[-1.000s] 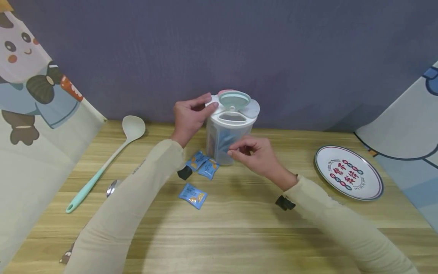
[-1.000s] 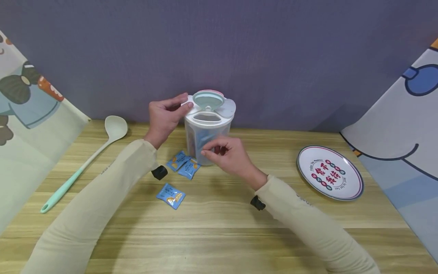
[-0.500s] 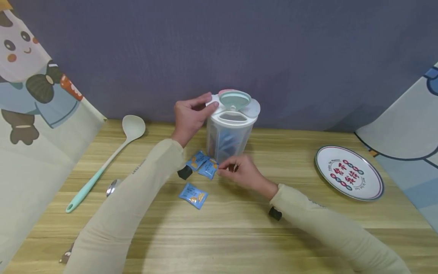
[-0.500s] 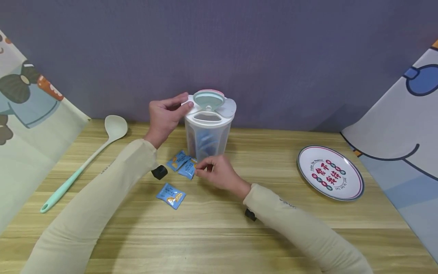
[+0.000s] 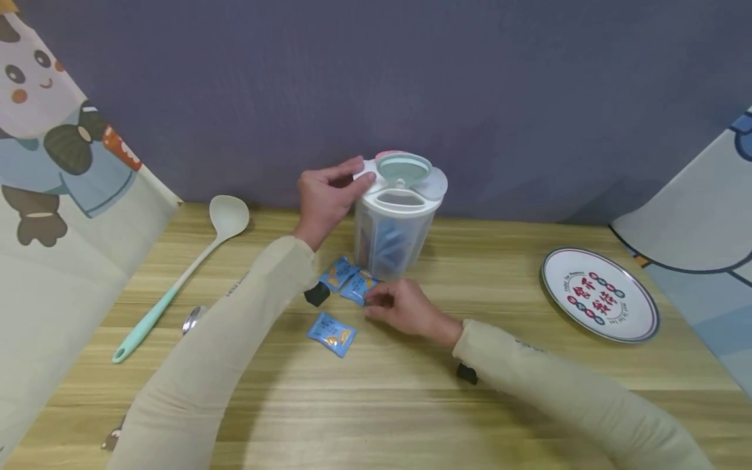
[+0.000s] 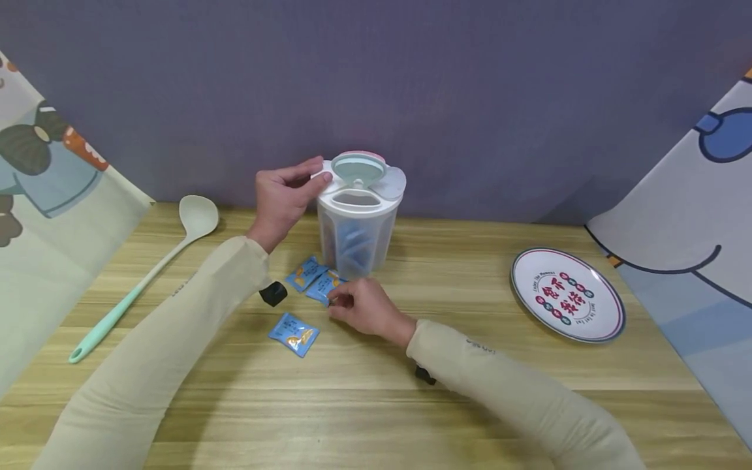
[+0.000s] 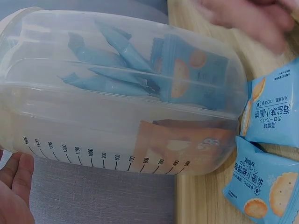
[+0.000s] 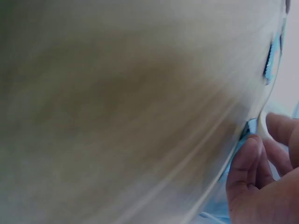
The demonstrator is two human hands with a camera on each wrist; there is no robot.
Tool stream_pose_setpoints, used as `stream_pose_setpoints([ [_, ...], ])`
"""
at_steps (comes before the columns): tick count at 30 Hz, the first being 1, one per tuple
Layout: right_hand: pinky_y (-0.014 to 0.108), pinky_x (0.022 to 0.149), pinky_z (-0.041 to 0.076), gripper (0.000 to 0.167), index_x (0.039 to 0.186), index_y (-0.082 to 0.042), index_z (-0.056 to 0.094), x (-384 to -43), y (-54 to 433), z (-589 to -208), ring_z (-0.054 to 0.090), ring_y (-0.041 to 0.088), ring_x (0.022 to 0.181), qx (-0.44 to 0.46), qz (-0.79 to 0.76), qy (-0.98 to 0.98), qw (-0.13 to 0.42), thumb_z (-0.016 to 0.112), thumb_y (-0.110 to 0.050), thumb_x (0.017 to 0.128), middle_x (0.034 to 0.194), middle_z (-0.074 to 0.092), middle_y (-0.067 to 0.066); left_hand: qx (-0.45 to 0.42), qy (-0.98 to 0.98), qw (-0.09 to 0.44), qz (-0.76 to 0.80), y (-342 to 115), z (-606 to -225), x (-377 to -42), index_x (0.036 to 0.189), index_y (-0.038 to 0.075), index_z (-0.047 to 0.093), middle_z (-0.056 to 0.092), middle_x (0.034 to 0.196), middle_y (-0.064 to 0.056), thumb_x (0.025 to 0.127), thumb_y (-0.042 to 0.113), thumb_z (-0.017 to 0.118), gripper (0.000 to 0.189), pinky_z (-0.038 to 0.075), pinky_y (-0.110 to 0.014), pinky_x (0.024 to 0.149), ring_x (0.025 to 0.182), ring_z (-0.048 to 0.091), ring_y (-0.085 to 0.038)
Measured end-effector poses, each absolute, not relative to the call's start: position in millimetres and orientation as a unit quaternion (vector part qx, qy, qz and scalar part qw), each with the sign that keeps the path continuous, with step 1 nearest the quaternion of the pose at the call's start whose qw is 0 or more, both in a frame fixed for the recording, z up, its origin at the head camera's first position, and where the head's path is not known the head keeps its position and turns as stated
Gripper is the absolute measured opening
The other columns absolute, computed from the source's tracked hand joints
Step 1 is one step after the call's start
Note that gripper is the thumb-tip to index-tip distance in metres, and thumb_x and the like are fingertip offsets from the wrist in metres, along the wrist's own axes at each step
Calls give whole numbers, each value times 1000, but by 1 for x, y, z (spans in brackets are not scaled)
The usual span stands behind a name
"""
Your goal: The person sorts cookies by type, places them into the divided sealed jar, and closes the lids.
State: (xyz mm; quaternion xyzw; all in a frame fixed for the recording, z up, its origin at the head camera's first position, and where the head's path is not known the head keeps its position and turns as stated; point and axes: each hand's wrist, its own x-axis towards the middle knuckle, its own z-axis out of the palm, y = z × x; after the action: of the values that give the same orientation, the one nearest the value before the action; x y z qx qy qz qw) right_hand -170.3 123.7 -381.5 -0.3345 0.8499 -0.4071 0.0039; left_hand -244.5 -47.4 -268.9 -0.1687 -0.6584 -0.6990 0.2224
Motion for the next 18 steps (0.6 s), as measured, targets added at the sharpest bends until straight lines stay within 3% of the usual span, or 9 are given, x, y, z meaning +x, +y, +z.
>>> stream_pose_setpoints([
  [9,19,57,50,31,107,3,69,-179,123,-386,59,8,64,-332,-360,872,-2,77,-8,80,74,67,1,-164,-664,222,-695,-46,-268,-242,95,-11,69,67,103,-17,75,4,79,27,53,-36,84,98,66,-18],
  [14,19,54,47,31,106,3,69,-181,124,-386,55,5,60,-350,-336,875,-10,77,-9,79,69,64,-1,-164,-666,224,-693,-46,-267,-241,95,-11,69,67,104,-17,75,3,78,26,53,-34,83,98,66,-18],
  [18,20,59,48,23,99,1,72,-181,125,-385,57,6,66,-357,-336,872,-15,77,-9,79,77,69,3,-165,-667,229,-689,-46,-267,-241,95,-11,69,67,104,-18,76,3,78,26,54,-32,82,97,66,-17],
])
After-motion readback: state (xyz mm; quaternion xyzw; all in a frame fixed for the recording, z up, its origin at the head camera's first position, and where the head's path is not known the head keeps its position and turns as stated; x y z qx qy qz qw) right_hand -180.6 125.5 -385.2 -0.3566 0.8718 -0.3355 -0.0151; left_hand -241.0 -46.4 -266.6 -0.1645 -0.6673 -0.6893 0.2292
